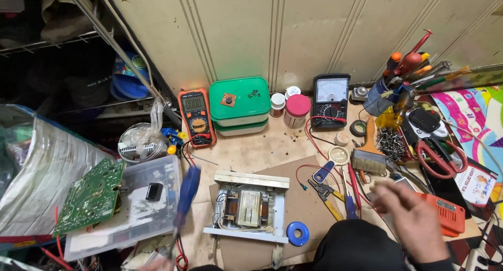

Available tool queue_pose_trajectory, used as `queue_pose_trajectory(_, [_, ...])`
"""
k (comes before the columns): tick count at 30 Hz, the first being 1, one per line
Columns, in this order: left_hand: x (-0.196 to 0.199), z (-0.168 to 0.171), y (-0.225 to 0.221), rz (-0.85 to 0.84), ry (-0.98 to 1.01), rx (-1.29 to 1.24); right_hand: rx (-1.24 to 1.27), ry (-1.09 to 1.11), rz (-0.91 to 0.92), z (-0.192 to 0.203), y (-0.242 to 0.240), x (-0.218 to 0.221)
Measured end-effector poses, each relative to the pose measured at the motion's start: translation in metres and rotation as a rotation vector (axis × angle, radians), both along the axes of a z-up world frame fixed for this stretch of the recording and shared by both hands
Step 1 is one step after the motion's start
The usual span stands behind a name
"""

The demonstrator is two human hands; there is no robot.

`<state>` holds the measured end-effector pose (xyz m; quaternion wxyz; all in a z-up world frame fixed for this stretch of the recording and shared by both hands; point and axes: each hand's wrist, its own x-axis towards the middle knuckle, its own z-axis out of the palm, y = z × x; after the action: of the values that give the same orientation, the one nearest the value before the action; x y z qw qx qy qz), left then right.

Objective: Securing a transformer into a plastic housing using a screwdriver and screws.

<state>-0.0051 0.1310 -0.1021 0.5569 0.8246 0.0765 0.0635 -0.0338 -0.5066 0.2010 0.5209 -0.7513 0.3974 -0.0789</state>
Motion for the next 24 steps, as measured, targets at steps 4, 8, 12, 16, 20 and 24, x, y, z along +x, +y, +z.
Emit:
queue_pose_trajectory(4, [0.029,0.369,-0.179,-0.054,-0.228,0.291,0.242,-0.096,0.156,0.154,0.080,0.018])
queue_pose_trajectory(8, [0.047,0.455,-0.250,-0.357,-0.460,0.132,0.503,-0.638,0.761,0.167,0.132,0.019])
queue_pose_trajectory(12, [0.059,0.456,-0.241,-0.613,-0.655,0.264,0.407,-0.754,0.337,0.166,0.155,0.023])
queue_pose_trajectory(16, [0.062,0.399,-0.169,-0.455,-0.335,0.189,-0.029,-0.496,0.243,0.150,0.175,0.020])
queue_pose_trajectory(20, [0.033,0.306,-0.122,-0.330,-0.016,0.095,-0.199,-0.373,0.653,0.077,0.156,0.030])
queue_pose_trajectory(24, [0.013,0.224,-0.106,-0.114,0.486,-0.335,0.004,-0.242,0.484,0.000,0.153,0.023])
